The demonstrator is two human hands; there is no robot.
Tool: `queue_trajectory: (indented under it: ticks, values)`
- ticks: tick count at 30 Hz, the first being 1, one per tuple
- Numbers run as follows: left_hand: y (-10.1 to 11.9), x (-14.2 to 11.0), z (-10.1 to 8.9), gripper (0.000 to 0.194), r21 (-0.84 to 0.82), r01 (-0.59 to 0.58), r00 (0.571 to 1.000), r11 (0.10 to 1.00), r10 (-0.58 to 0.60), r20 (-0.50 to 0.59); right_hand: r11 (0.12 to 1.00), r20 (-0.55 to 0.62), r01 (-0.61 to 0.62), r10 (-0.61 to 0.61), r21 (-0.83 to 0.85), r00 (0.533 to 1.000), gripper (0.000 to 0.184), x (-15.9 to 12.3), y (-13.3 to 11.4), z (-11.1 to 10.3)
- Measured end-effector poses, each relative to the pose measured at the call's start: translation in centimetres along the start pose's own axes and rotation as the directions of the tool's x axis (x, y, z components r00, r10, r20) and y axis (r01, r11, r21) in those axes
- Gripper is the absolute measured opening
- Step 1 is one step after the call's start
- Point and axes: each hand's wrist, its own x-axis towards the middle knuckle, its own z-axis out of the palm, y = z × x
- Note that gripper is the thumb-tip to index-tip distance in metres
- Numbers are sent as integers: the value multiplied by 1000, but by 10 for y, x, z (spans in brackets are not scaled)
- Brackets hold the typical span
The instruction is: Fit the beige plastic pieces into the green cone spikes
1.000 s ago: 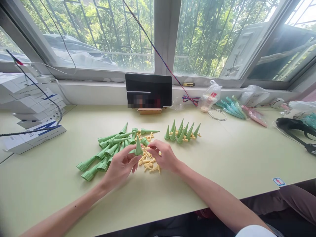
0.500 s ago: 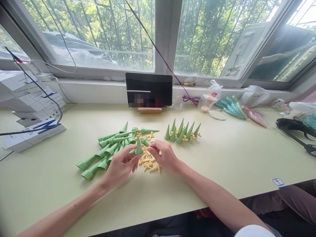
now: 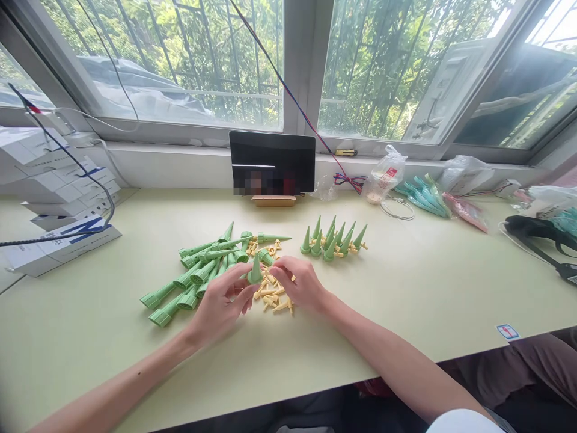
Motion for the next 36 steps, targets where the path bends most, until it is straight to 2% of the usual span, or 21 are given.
queue_trajectory:
  ticks: [6, 13, 25, 36]
  values:
    - [4, 1, -1, 25, -26, 77, 997, 997, -77, 3, 997, -17, 31, -30, 76, 999, 16, -2, -1, 1]
    - [5, 1, -1, 29, -63, 132, 991, 989, -133, -9, 995, -18, 60, -58, 81, 998, 10, -2, 3, 3]
    - [5, 2, -1, 28, -29, 84, 996, 996, -84, -9, 998, -14, 55, -55, 23, 998, 14, -1, 2, 2]
    - [7, 2, -2, 39, -28, 168, 986, 985, -168, 3, 987, -26, 161, -161, -7, 987, 16, 1, 2, -1]
